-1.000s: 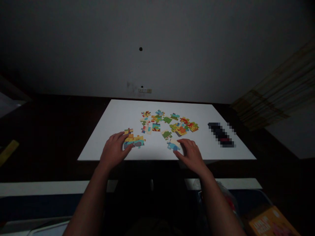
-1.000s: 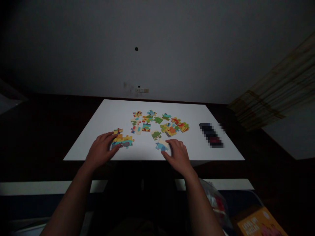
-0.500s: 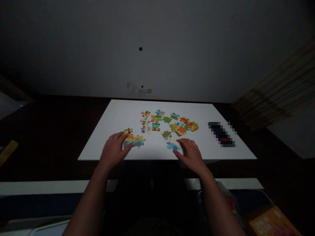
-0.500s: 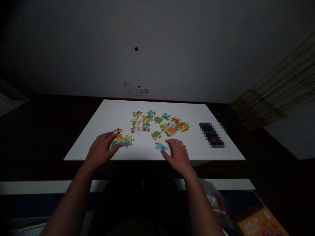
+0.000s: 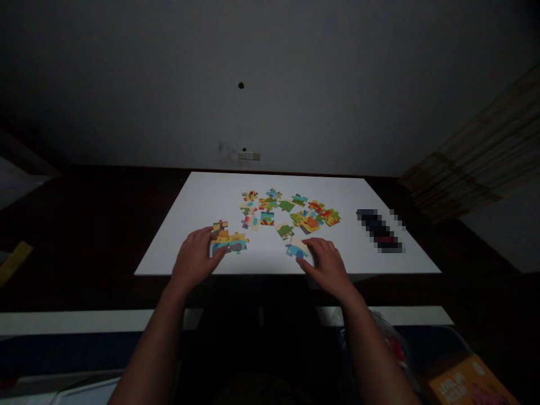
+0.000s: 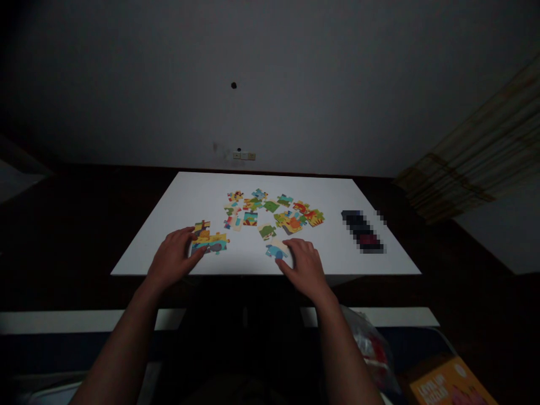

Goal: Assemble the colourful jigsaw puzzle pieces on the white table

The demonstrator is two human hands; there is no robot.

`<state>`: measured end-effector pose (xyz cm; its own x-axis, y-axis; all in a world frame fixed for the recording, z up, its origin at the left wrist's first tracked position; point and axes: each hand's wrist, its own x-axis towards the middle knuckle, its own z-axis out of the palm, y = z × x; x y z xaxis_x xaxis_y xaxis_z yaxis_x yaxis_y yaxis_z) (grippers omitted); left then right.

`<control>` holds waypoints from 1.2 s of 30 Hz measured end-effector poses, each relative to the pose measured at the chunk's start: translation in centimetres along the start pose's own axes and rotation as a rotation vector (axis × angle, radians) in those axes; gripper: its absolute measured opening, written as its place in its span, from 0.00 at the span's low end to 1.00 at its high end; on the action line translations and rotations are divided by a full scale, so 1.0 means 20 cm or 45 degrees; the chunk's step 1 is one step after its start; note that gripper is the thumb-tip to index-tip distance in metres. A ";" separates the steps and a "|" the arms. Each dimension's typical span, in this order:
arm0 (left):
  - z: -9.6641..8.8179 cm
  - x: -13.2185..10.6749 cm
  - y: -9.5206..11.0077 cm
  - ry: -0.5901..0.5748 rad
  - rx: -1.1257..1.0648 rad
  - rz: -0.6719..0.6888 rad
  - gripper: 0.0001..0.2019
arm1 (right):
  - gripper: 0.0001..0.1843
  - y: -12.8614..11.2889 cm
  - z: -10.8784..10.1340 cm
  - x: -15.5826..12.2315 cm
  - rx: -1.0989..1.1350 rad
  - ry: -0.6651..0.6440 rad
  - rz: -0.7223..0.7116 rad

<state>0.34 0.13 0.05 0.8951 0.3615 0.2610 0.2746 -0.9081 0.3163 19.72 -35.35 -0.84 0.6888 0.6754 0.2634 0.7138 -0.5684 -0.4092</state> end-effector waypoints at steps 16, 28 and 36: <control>0.01 0.01 -0.02 -0.031 0.019 0.023 0.17 | 0.24 -0.02 -0.02 0.00 -0.017 -0.021 0.013; 0.00 0.01 0.00 -0.002 0.005 -0.004 0.16 | 0.28 0.09 -0.01 0.21 0.017 0.230 0.133; -0.01 0.01 0.01 -0.011 0.006 -0.017 0.15 | 0.22 0.11 0.05 0.24 -0.060 0.210 0.119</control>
<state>0.47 0.07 0.40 0.8942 0.3719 0.2490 0.2882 -0.9041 0.3156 24.57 -32.85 -1.42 0.7609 0.5346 0.3678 0.6484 -0.6490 -0.3980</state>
